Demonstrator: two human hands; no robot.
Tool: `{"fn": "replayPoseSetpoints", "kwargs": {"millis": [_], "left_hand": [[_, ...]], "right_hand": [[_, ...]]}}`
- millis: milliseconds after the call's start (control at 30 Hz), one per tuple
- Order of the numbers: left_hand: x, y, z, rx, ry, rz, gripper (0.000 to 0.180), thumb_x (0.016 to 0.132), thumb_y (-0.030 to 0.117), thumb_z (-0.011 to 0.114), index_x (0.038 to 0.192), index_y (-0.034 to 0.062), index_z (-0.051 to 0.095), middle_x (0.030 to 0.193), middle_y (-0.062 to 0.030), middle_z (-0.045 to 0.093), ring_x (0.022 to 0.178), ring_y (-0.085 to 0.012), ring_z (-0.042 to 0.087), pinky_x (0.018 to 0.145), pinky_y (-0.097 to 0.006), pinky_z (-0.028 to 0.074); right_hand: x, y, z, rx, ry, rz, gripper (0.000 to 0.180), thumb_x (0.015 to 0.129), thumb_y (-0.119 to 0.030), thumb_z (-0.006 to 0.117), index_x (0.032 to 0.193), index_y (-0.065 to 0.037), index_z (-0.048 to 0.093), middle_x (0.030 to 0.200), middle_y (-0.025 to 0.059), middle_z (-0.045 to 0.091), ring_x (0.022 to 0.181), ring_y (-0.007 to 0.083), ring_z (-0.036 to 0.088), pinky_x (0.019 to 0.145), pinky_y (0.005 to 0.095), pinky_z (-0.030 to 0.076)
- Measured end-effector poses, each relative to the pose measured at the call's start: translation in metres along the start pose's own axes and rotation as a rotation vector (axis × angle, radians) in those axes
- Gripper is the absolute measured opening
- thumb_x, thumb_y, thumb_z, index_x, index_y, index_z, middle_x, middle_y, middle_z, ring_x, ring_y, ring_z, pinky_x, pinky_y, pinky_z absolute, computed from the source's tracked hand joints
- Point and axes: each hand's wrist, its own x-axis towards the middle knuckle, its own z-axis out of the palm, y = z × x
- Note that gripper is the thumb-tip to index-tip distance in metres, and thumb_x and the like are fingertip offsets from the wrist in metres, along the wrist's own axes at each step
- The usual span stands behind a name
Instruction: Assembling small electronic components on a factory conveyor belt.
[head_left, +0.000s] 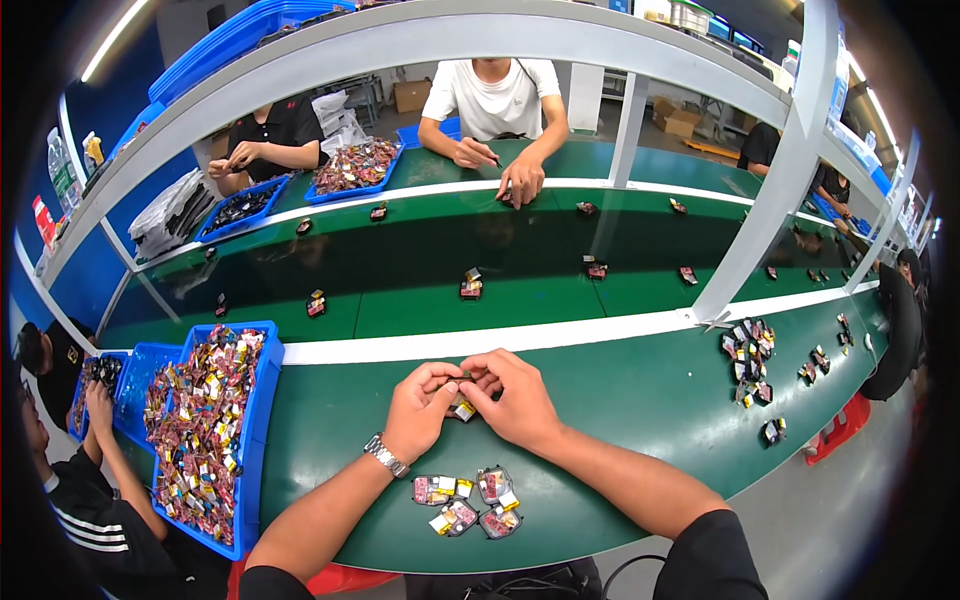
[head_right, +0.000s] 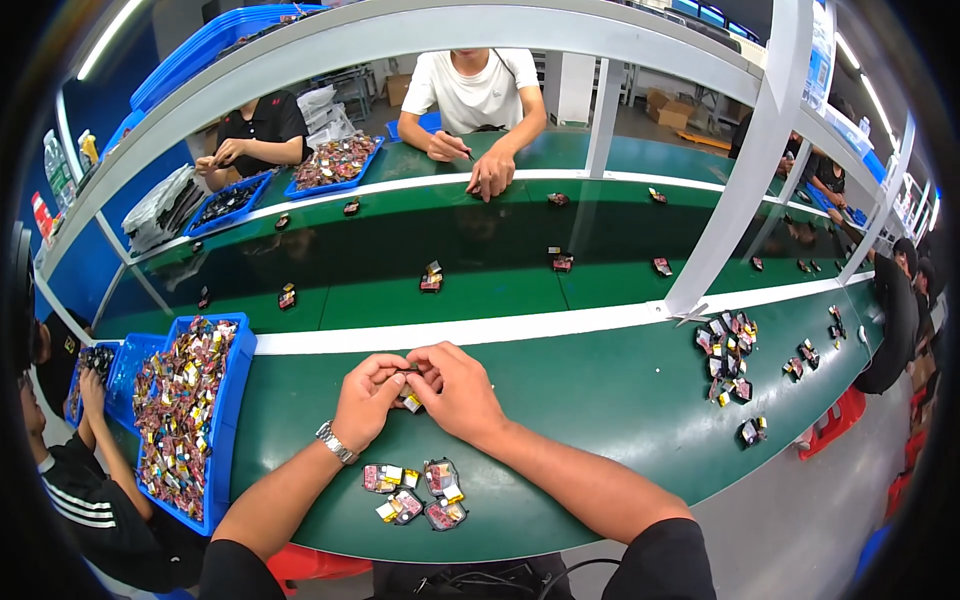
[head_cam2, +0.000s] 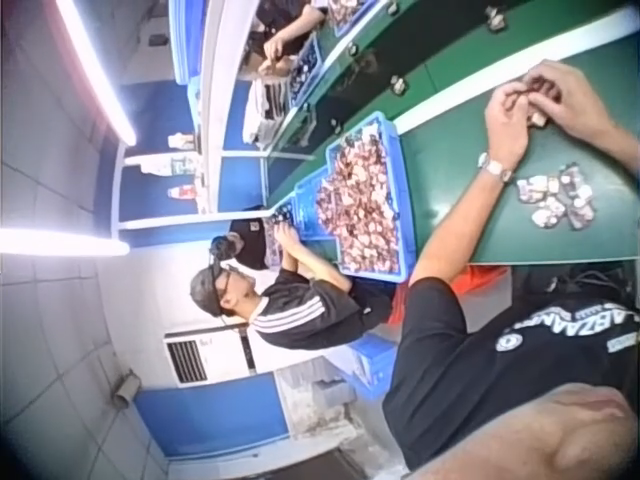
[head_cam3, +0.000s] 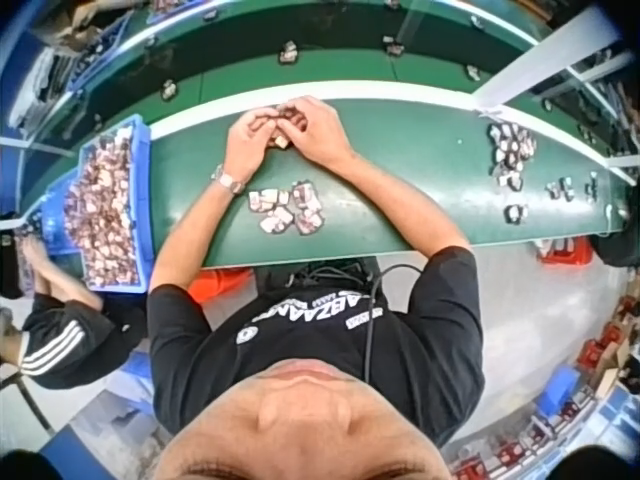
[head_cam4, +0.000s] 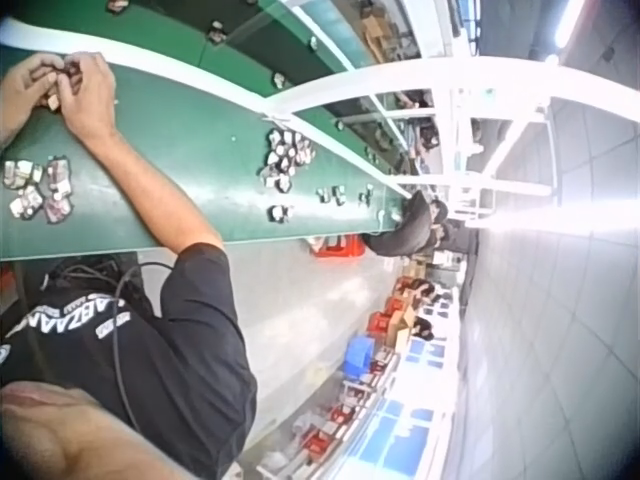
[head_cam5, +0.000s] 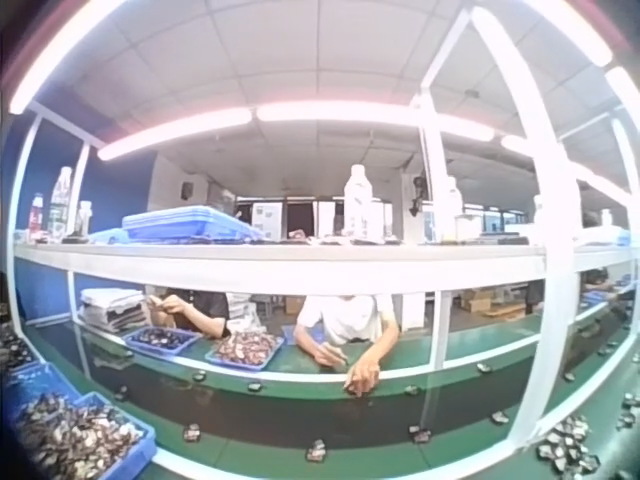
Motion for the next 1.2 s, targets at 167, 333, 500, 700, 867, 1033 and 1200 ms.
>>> {"fn": "replayPoseSetpoints", "kwargs": {"millis": [167, 333, 500, 700, 867, 1033, 1200], "left_hand": [[0.0, 0.001, 0.0, 0.008, 0.001, 0.041, 0.017, 0.099, 0.006, 0.052, 0.114, 0.0015, 0.057, 0.105, -0.0051, 0.067, 0.092, -0.0083, 0.063, 0.074, -0.023, 0.053], [0.002, 0.001, -0.001, 0.028, -0.023, 0.017, 0.02, 0.099, 0.006, 0.052, 0.118, 0.0018, 0.055, 0.109, -0.0069, 0.067, 0.095, -0.0092, 0.064, 0.077, -0.024, 0.054], [0.0, 0.004, 0.0, -0.177, 0.0, 0.036, 0.033, 0.098, 0.005, 0.051, 0.131, 0.0025, 0.046, 0.13, -0.0157, 0.057, 0.113, -0.0206, 0.061, 0.089, -0.032, 0.055], [0.004, 0.005, -0.005, -0.188, -0.137, 0.014, 0.038, 0.097, 0.006, 0.053, 0.133, -0.001, 0.044, 0.14, -0.0196, 0.049, 0.123, -0.0285, 0.056, 0.097, -0.039, 0.054], [0.006, 0.0, -0.008, -0.097, -0.201, 0.003, 0.03, 0.097, 0.009, 0.055, 0.125, -0.0025, 0.052, 0.131, -0.0175, 0.056, 0.119, -0.0259, 0.059, 0.094, -0.037, 0.055], [0.006, 0.002, -0.008, -0.043, -0.217, 0.007, 0.028, 0.098, 0.005, 0.051, 0.125, -0.0024, 0.052, 0.128, -0.0157, 0.058, 0.117, -0.022, 0.06, 0.092, -0.034, 0.055], [0.006, 0.002, -0.008, -0.063, -0.241, 0.014, 0.029, 0.097, 0.006, 0.053, 0.125, -0.0027, 0.052, 0.127, -0.0178, 0.059, 0.114, -0.0246, 0.062, 0.09, -0.035, 0.056]], "right_hand": [[0.002, -0.001, -0.001, -0.011, 0.001, -0.026, 0.024, 0.084, 0.0, 0.071, 0.106, 0.001, 0.062, 0.093, 0.0087, 0.062, 0.073, 0.0124, 0.064, 0.064, 0.0248, 0.054], [0.006, -0.004, -0.004, -0.011, -0.027, 0.0, 0.023, 0.084, 0.0, 0.071, 0.105, 0.0, 0.063, 0.092, 0.0083, 0.063, 0.074, 0.013, 0.064, 0.065, 0.0252, 0.054], [0.03, 0.008, -0.028, -0.015, -0.107, -0.091, 0.014, 0.085, -0.003, 0.07, 0.099, -0.002, 0.067, 0.092, 0.0085, 0.064, 0.078, 0.015, 0.065, 0.071, 0.0269, 0.054], [0.083, 0.108, -0.119, -0.222, 0.302, 0.305, 0.013, 0.081, -0.009, 0.076, 0.091, -0.002, 0.071, 0.083, 0.0076, 0.071, 0.07, 0.0154, 0.068, 0.067, 0.028, 0.054], [0.09, 0.136, -0.151, -0.642, 0.405, 0.172, 0.016, 0.076, -0.016, 0.074, 0.083, -0.002, 0.072, 0.078, 0.0121, 0.068, 0.072, 0.0265, 0.066, 0.071, 0.0387, 0.054], [0.101, 0.141, -0.161, -1.004, 0.622, 0.304, 0.042, 0.077, -0.029, 0.076, 0.106, 0.0, 0.065, 0.107, 0.0184, 0.061, 0.099, 0.035, 0.058, 0.088, 0.0407, 0.049], [0.101, 0.159, -0.178, -0.96, 0.495, 0.509, 0.045, 0.077, -0.024, 0.076, 0.111, 0.002, 0.063, 0.108, 0.0185, 0.062, 0.102, 0.0355, 0.059, 0.09, 0.0437, 0.049]]}}
